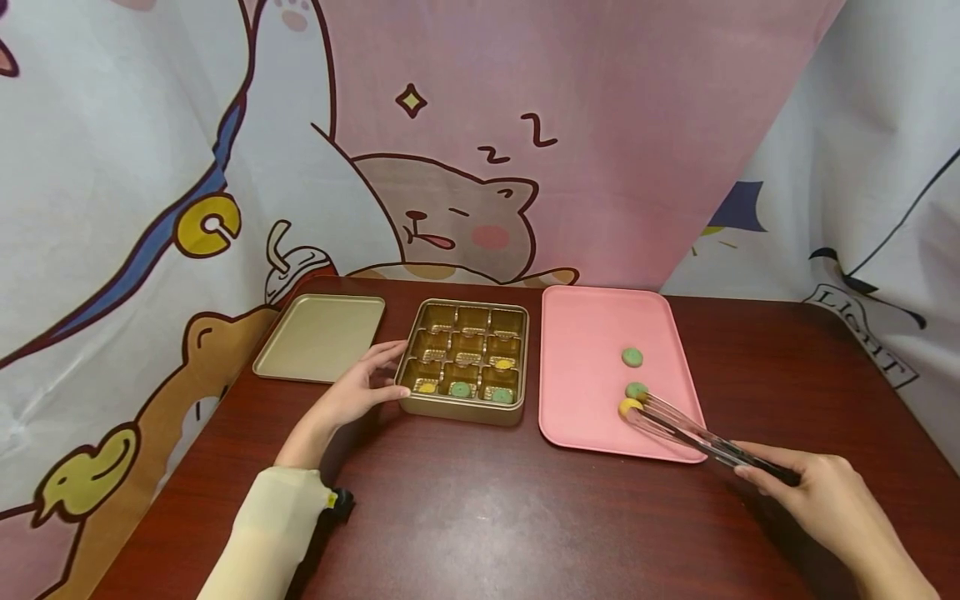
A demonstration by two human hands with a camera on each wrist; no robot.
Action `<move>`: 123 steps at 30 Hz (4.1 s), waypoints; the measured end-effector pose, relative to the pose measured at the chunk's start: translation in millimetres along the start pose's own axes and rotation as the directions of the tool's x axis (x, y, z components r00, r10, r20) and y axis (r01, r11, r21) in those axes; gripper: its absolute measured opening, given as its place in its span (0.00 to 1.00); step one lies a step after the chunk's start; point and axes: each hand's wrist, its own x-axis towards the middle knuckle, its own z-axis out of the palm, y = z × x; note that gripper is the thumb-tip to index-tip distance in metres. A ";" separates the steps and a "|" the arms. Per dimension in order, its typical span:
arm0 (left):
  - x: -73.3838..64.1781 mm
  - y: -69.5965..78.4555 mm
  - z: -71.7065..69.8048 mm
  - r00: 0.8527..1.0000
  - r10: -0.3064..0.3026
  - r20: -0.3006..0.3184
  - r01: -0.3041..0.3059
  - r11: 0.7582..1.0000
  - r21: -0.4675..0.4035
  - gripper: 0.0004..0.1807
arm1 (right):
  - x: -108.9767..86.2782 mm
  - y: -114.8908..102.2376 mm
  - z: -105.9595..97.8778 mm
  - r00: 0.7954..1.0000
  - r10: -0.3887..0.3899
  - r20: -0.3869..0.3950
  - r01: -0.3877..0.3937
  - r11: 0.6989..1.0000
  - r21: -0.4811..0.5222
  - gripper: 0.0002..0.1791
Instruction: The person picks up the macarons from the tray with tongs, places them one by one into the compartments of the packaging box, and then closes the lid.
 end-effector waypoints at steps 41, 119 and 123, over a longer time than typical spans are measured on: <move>-0.1 -3.2 0.6 1.000 0.027 0.002 -0.028 1.000 0.014 0.41 | 24.8 -22.9 -2.6 0.999 -0.033 -0.031 0.035 0.999 0.041 0.17; 0.3 -2.9 -0.1 0.999 0.041 0.007 -0.042 0.999 0.020 0.40 | 116.0 -144.3 55.0 0.997 -0.080 -0.011 0.081 0.977 0.200 0.16; 0.1 -2.4 -0.3 0.999 0.037 0.010 -0.037 0.999 0.034 0.40 | 112.3 -138.7 49.4 0.996 -0.088 -0.031 0.092 0.974 0.205 0.16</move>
